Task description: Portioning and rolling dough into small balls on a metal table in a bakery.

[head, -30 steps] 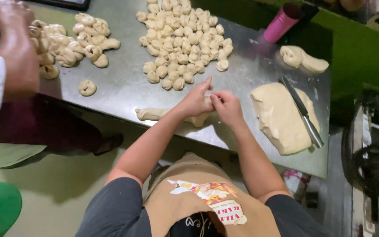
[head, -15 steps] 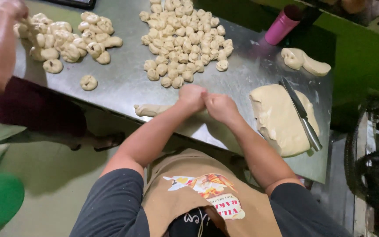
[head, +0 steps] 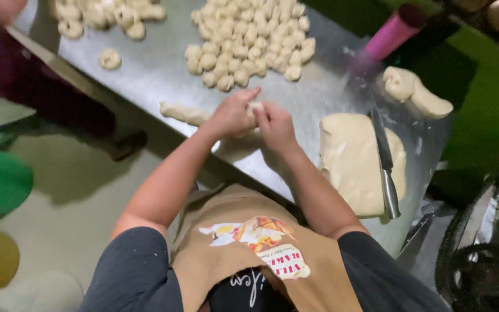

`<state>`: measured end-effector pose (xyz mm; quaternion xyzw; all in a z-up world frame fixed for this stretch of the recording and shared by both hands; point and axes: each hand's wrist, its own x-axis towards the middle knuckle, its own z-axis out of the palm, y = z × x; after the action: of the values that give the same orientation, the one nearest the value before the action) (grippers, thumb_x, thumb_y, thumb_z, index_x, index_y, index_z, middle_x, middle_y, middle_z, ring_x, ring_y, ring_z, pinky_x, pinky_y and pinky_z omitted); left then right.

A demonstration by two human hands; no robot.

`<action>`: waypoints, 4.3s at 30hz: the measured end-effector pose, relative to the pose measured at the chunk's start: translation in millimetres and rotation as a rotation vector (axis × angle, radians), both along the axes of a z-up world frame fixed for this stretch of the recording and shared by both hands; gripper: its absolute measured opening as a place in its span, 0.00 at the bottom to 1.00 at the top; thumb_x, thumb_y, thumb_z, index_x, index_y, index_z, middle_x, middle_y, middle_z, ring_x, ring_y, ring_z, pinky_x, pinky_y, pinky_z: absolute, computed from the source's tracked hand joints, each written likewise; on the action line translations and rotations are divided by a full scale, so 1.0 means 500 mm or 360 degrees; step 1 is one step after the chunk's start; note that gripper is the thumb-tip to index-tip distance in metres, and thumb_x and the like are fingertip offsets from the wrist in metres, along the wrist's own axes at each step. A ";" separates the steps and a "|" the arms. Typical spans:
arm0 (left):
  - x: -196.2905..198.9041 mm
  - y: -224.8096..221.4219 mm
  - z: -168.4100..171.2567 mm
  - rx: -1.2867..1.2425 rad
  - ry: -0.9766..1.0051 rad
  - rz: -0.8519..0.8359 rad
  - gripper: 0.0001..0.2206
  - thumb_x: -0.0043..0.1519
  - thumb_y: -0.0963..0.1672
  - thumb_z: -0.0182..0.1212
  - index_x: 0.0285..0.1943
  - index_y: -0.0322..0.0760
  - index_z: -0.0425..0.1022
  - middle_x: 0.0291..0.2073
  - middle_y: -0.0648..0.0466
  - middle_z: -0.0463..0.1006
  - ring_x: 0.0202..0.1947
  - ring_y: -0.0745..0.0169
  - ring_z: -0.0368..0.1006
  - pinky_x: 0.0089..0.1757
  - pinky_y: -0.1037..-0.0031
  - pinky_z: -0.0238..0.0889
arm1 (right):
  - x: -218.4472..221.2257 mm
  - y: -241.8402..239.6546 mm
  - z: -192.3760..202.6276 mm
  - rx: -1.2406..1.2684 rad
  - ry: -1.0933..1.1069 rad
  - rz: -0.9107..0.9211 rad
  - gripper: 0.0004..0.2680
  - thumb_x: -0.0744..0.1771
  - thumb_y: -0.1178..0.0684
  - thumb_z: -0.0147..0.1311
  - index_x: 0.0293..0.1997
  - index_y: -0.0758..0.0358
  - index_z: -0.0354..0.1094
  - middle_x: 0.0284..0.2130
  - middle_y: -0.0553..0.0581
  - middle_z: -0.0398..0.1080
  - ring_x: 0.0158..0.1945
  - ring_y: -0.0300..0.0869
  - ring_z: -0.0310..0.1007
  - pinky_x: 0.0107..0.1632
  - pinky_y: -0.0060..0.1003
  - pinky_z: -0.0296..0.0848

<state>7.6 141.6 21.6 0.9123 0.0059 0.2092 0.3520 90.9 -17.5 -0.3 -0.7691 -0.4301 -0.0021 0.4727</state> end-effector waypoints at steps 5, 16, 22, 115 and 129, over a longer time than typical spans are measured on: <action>0.024 -0.041 -0.016 0.0104 0.0853 0.0270 0.15 0.55 0.50 0.61 0.43 0.36 0.76 0.35 0.41 0.80 0.45 0.34 0.78 0.45 0.48 0.72 | -0.015 -0.007 0.039 -0.0022 0.0254 -0.0070 0.13 0.68 0.56 0.45 0.55 0.63 0.74 0.46 0.67 0.76 0.54 0.57 0.74 0.59 0.49 0.71; 0.160 0.113 -0.157 0.0890 0.0966 0.0244 0.17 0.64 0.51 0.50 0.43 0.41 0.84 0.36 0.54 0.83 0.42 0.45 0.82 0.37 0.43 0.71 | -0.070 -0.009 0.031 -0.0700 -0.0453 0.0946 0.08 0.63 0.47 0.53 0.39 0.55 0.71 0.26 0.54 0.74 0.36 0.54 0.77 0.40 0.50 0.75; 0.007 0.117 0.070 0.0365 0.0794 -0.0228 0.33 0.50 0.57 0.69 0.53 0.29 0.65 0.42 0.36 0.79 0.46 0.29 0.79 0.49 0.41 0.71 | -0.053 0.055 0.080 -0.0647 -0.0203 -0.0376 0.17 0.73 0.57 0.48 0.71 0.73 0.61 0.75 0.80 0.30 0.70 0.87 0.27 0.70 0.80 0.40; -0.029 0.139 -0.027 0.0193 0.1108 0.0026 0.18 0.57 0.51 0.58 0.47 0.37 0.82 0.37 0.45 0.84 0.45 0.40 0.81 0.45 0.50 0.73 | -0.067 0.170 0.001 -0.0306 0.0525 -0.0197 0.15 0.68 0.49 0.49 0.60 0.56 0.74 0.57 0.60 0.74 0.64 0.51 0.69 0.68 0.47 0.64; -0.102 0.325 0.192 0.0302 0.1139 -0.0438 0.42 0.50 0.63 0.68 0.59 0.28 0.64 0.55 0.34 0.78 0.59 0.36 0.74 0.57 0.47 0.67 | -0.146 0.230 0.072 -0.0069 -0.1102 -0.0663 0.28 0.65 0.57 0.53 0.74 0.78 0.52 0.69 0.81 0.53 0.73 0.70 0.49 0.74 0.61 0.44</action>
<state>-43.3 304.0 117.7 0.9484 -0.0135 -0.1714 0.2665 17.9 97.4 35.7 -0.8034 -0.3987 -0.3478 0.2730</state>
